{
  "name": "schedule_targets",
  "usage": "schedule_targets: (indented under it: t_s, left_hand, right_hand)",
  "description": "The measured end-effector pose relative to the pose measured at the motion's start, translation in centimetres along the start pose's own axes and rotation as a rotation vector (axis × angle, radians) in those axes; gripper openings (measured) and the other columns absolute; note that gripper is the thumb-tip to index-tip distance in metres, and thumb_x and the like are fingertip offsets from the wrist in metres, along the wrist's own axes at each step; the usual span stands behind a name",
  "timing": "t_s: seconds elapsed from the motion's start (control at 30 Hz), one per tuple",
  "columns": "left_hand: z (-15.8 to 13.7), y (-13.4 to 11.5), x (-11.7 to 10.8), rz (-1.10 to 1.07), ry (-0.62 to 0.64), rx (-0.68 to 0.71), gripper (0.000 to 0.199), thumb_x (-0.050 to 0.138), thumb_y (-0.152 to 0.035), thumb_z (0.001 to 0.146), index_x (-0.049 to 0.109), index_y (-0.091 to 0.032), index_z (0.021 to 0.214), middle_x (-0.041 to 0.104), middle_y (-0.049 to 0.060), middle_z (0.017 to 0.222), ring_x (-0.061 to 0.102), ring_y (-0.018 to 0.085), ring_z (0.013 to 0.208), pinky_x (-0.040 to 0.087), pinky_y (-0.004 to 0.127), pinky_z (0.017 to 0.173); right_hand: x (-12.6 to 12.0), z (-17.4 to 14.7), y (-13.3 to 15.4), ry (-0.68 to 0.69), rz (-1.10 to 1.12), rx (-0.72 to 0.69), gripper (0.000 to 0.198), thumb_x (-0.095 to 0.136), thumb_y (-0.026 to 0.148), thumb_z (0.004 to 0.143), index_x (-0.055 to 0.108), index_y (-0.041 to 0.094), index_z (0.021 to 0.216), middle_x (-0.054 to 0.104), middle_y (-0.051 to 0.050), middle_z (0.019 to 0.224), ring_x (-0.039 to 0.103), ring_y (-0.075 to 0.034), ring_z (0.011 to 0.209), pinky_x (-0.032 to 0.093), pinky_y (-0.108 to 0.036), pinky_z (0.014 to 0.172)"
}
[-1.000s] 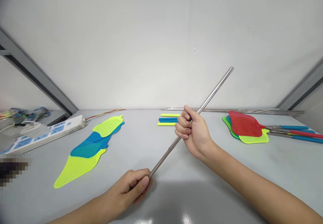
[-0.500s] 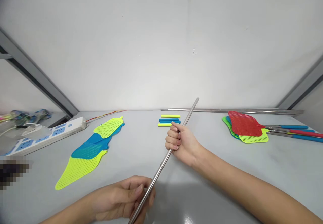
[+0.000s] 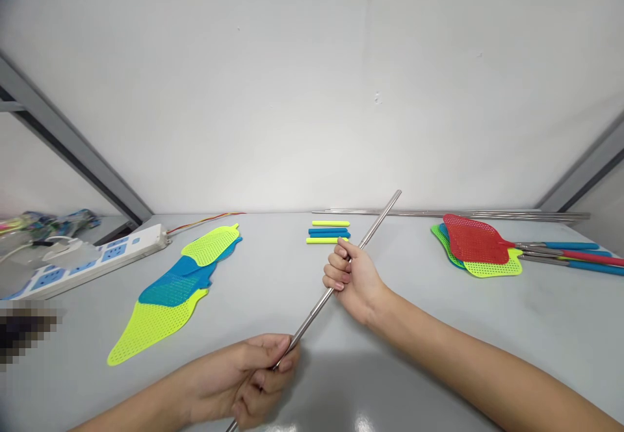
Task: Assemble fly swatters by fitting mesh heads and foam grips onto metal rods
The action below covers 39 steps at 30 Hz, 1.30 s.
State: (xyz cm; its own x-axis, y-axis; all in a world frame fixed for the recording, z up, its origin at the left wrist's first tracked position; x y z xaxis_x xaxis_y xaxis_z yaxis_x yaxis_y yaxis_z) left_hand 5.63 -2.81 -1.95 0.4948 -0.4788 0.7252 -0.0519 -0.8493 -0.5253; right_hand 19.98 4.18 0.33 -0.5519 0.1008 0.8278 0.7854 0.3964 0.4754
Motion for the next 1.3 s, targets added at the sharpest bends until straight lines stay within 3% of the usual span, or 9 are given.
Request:
schedule_targets:
  t_s: [0.6,0.97,1.3]
  left_hand:
    - [-0.1,0.3,-0.2,0.057,-0.029,0.025,0.029,0.028,-0.038,0.084,0.037,-0.017,0.067,0.018,-0.007,0.047,0.007,0.003,0.035,0.005,0.013,0.030]
    - [-0.1,0.2,0.3,0.196,-0.109,0.056,0.033,0.036,-0.045,0.080,0.036,-0.017,0.063,0.019,-0.008,0.047,0.010,0.002,0.036,0.004,0.017,0.033]
    - [-0.2,1.0,-0.1,0.354,-0.132,0.051,0.034,0.038,-0.049,0.077,0.039,-0.017,0.066,0.030,-0.006,0.047,0.015,0.003,0.035,0.009,0.019,0.032]
  right_hand:
    - [0.4,-0.4,-0.4,0.127,-0.053,-0.084,0.034,0.049,0.036,0.074,0.027,0.017,0.057,0.010,0.009,0.044,0.009,-0.004,0.035,0.010,-0.019,0.034]
    - [1.6,-1.9,-0.2,0.166,-0.144,-0.146,0.033,0.045,0.037,0.076,0.027,0.018,0.056,0.009,0.009,0.042,0.007,-0.004,0.035,0.010,-0.019,0.034]
    - [1.7,-3.1,-1.1,0.181,-0.095,-0.172,0.034,0.041,0.037,0.078,0.027,0.018,0.054,0.008,0.009,0.039,0.006,-0.004,0.034,0.009,-0.019,0.034]
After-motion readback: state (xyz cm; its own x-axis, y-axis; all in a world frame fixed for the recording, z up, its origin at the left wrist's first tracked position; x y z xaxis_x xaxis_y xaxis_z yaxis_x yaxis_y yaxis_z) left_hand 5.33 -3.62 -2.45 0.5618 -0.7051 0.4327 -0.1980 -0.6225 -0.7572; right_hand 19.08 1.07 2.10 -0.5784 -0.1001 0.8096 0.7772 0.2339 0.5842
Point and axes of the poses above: each hand's wrist, its own z-axis towards the middle knuckle, its own x-axis out of the palm, y = z × x, the point moved 4 cm from there along z, towards the middle knuckle
